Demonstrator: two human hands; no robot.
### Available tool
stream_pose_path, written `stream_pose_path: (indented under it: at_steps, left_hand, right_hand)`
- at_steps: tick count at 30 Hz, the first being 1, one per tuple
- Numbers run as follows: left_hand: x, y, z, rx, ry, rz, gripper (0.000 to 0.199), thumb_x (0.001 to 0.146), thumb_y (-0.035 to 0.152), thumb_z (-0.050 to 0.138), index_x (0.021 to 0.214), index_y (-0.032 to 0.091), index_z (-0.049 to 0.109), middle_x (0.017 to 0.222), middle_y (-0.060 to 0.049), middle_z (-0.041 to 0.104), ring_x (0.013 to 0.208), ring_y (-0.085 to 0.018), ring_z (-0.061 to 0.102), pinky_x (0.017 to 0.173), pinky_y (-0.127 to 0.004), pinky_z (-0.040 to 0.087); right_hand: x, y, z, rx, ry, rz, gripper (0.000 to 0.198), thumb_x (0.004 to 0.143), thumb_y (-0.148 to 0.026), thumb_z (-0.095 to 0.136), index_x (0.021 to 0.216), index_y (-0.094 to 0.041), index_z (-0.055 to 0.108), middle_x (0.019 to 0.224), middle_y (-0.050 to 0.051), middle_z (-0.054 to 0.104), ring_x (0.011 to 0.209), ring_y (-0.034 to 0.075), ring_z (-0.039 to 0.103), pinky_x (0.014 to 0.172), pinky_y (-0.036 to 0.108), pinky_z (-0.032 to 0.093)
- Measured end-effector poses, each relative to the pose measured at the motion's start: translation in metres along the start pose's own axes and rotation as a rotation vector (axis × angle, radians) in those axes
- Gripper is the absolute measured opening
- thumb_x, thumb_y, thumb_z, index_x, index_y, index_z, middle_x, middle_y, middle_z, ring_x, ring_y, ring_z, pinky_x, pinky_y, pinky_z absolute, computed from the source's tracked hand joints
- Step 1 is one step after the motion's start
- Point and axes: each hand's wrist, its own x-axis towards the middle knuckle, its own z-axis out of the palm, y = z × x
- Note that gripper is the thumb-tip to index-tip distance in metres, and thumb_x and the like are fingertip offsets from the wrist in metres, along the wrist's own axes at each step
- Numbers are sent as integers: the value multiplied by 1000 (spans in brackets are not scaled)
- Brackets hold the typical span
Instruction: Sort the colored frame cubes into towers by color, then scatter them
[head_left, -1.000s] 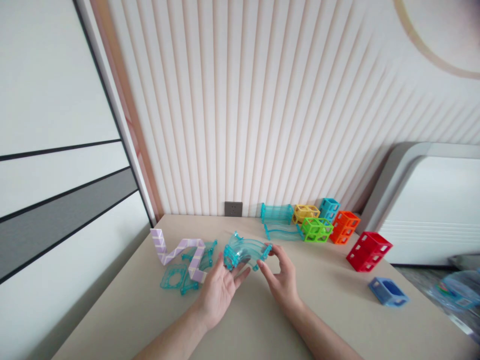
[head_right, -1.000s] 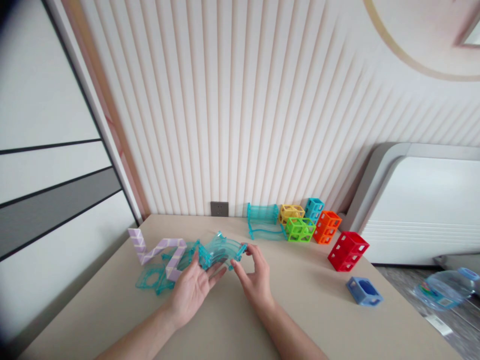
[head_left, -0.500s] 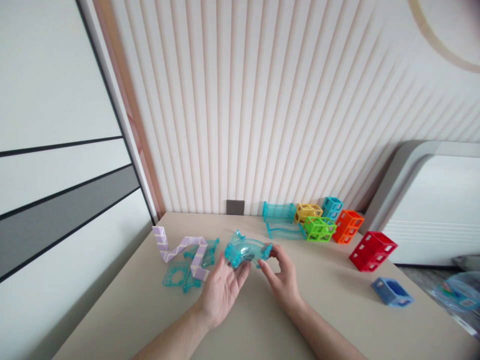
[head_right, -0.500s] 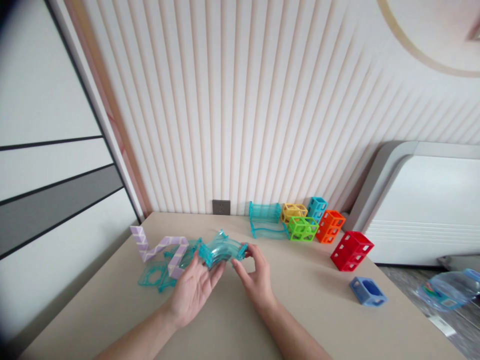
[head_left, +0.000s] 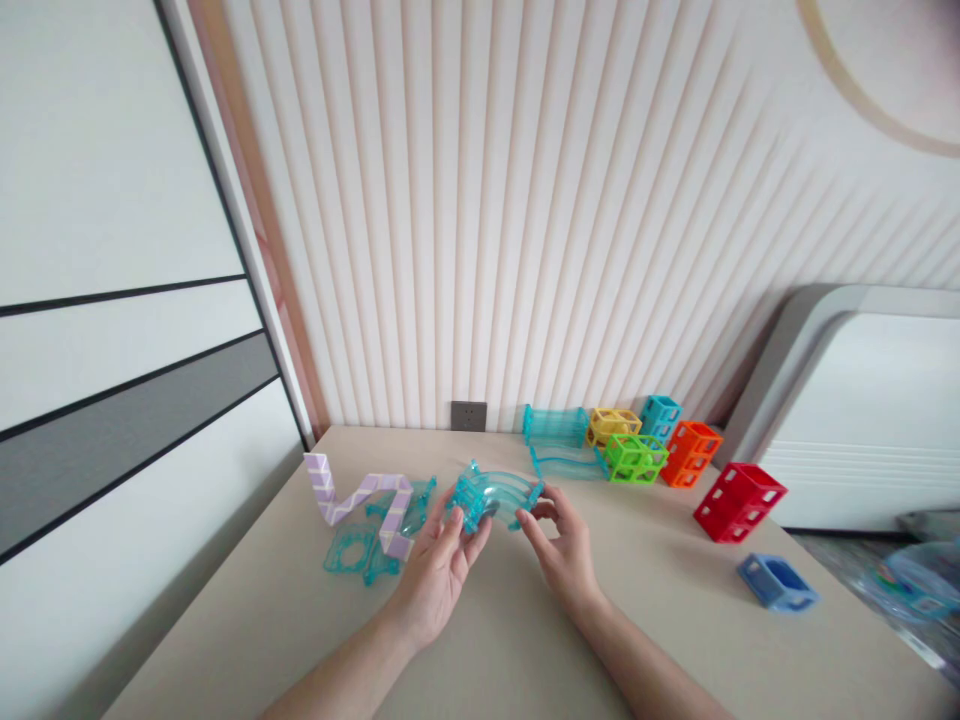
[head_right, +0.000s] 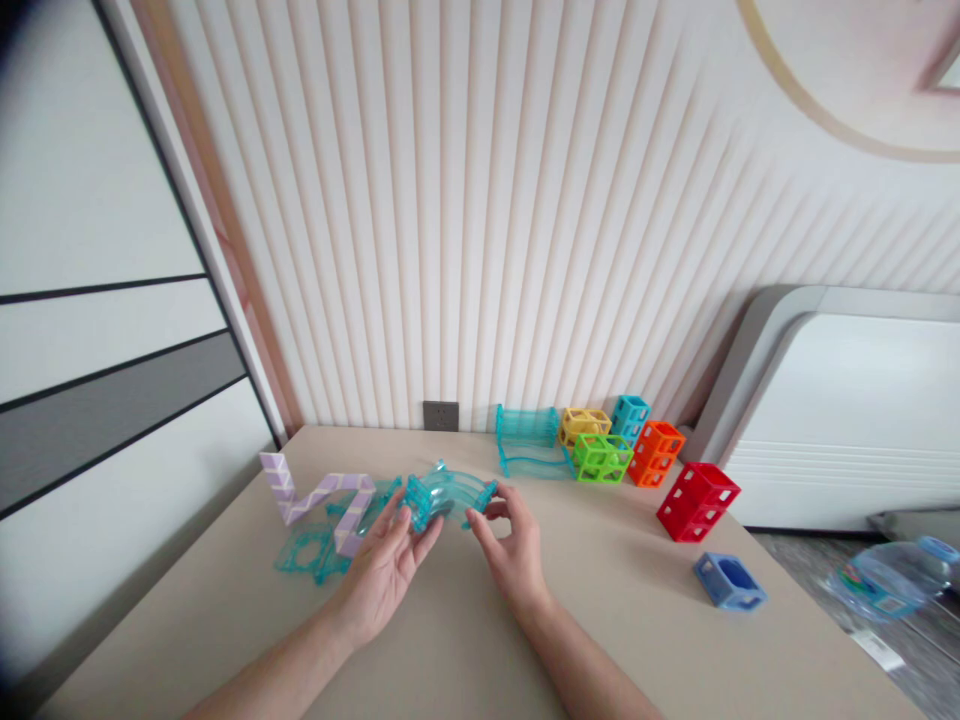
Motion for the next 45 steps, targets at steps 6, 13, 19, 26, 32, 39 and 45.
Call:
stream_pose_path:
  at_steps: [6,13,19,26,32,39,45]
  left_hand:
    - [6,-1,-5,107,87,61,33,80,30,85,109,21,72,110,-4,77,102,-18,72,106,-43,54]
    - [6,2,0,146,106,68,31,72,34,91,92,17,76,94,-6,80,87,-16,74,97,-40,59]
    - [9,1,-1,145,131,69,33,67,35,93,90,17,77,94,-6,80,86,-17,74,89,-37,62]
    - [10,0,-5,140,119,98,30,70,33,92,93,19,78,95,-4,80,89,-18,74,87,-36,63]
    - [7,1,-3,140,111,94,31,75,34,89,99,18,77,103,-7,79,94,-20,74,91,-37,62]
    - [8,2,-5,107,97,50,29,78,36,86,98,17,77,106,-8,80,95,-20,75,91,-37,62]
    - [9,1,-6,58,115,46,31,77,37,87,101,21,76,106,-5,80,96,-19,75,92,-36,62]
  right_hand:
    - [5,-1,-3,2,40,79,37,85,-50,72,103,-18,68,95,10,75,85,27,72,78,37,58]
    - [6,5,-5,-59,48,5,35,85,-49,71,102,-19,70,93,8,73,88,26,66,82,38,53]
    - [4,4,-4,0,-5,-41,32,87,-44,71,107,-20,69,91,6,71,81,22,65,77,35,55]
    - [3,3,-3,0,-31,-90,32,86,-43,73,108,-20,70,91,7,72,81,22,66,76,33,56]
    - [4,3,-3,23,5,-66,36,87,-44,73,114,-20,70,92,7,73,79,22,66,75,34,58]
    - [4,5,-5,24,14,-80,39,88,-42,72,119,-19,69,97,8,73,80,22,67,76,36,58]
    - [5,4,-6,13,7,-126,39,87,-42,74,120,-21,68,99,8,73,81,21,66,76,35,58]
